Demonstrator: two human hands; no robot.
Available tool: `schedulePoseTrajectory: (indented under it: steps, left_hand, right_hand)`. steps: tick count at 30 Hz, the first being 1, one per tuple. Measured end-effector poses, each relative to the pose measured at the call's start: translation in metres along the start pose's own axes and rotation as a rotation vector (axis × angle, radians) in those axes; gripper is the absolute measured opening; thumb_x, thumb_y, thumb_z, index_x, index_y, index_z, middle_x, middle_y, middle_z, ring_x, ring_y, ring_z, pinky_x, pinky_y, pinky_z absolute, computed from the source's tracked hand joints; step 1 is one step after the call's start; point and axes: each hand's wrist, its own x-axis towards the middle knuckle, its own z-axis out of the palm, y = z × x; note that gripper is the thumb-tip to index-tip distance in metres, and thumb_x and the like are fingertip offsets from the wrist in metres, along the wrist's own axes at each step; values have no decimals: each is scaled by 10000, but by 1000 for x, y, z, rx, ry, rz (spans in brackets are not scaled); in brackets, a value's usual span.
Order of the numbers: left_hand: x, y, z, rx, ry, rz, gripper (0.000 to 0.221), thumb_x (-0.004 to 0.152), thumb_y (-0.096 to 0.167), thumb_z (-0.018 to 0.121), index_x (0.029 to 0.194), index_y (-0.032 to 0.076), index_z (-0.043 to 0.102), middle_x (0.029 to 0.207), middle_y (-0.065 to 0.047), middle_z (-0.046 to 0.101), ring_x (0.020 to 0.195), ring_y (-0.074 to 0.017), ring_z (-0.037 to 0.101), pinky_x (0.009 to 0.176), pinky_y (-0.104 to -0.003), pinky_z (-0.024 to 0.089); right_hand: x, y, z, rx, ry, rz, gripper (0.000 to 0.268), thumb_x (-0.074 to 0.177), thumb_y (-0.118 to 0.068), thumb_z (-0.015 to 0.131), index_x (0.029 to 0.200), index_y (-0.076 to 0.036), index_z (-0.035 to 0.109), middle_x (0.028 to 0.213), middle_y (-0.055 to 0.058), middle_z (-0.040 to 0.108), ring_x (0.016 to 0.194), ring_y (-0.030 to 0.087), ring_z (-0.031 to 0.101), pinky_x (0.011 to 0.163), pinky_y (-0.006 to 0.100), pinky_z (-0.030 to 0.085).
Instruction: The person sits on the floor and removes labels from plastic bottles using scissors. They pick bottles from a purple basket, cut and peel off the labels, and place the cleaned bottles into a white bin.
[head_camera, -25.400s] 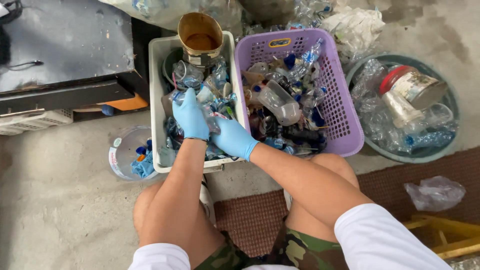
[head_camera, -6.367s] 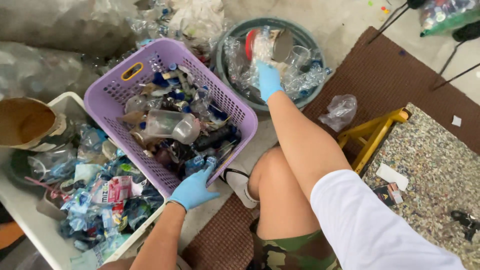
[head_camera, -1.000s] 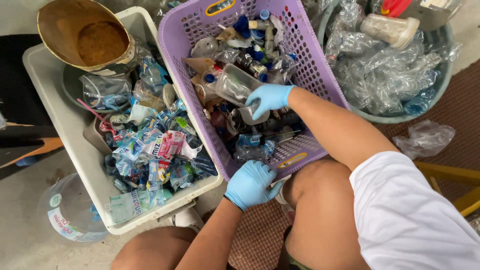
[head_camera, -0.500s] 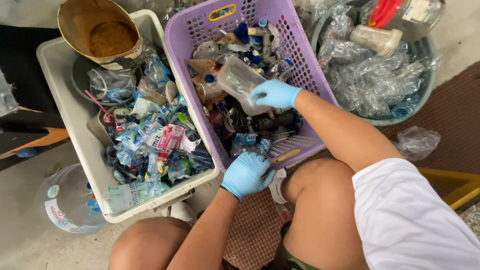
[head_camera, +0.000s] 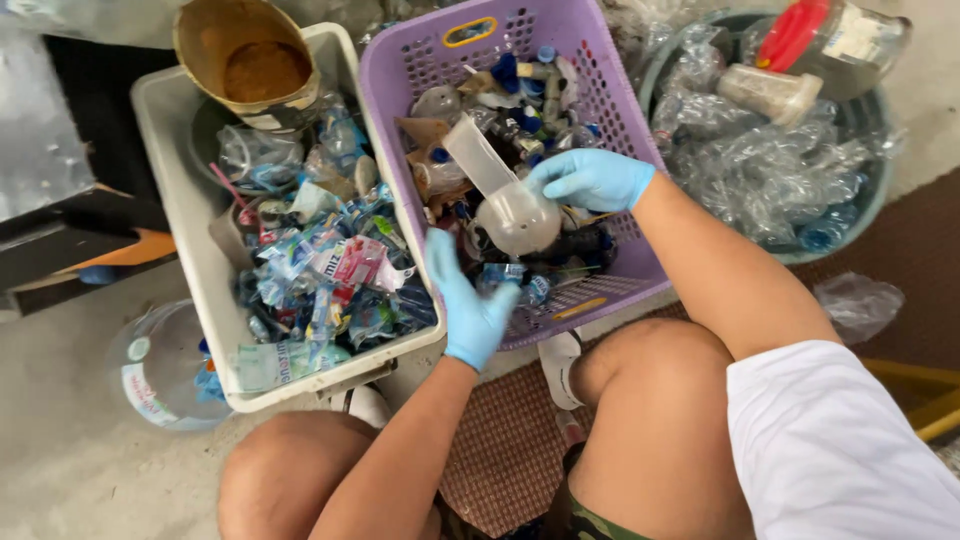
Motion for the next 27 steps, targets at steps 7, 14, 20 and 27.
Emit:
schedulePoseTrajectory:
  steps: [7,14,20,27]
  left_hand:
    - [60,5,-12,-779,114,-625,1055,924,165,757,1646,69,-6,1544,-250,361,1357,-334,467,1136,-476,429]
    - [85,-6,-45,-388,494,-573,1078,886,256,852,1661,239,104,1615,-299,269,1504,-437,329,1225,-557,296]
    - [85,-67,-139,632,548,-688,982,756,561,914,1557,289,414,1379,-162,535,1134,-422,660,962,-563,553]
    - [32,-103,-167,718,480,-857,792,810,530,854,1484,241,554,1536,-168,417,1296,-442,534,986,-595,502]
  right_hand:
    - [4,5,15,126,-178,35,330,868,78,653,1193,73,709,1144,192,762,1064,270,737,917,407,578]
    - [3,-27,47,111,-32,-102,327,923,17,636,1247,39,672,1123,155,751,1006,247,747,829,368,631]
    - [44,-45,131,-154,103,-160,283,950,16,623,1221,-30,688,1036,90,747,937,206,747,806,357,652]
    - [100,9,177,-374,57,-191,348,925,28,608,1236,-86,713,1163,89,751,1056,179,705,903,361,620]
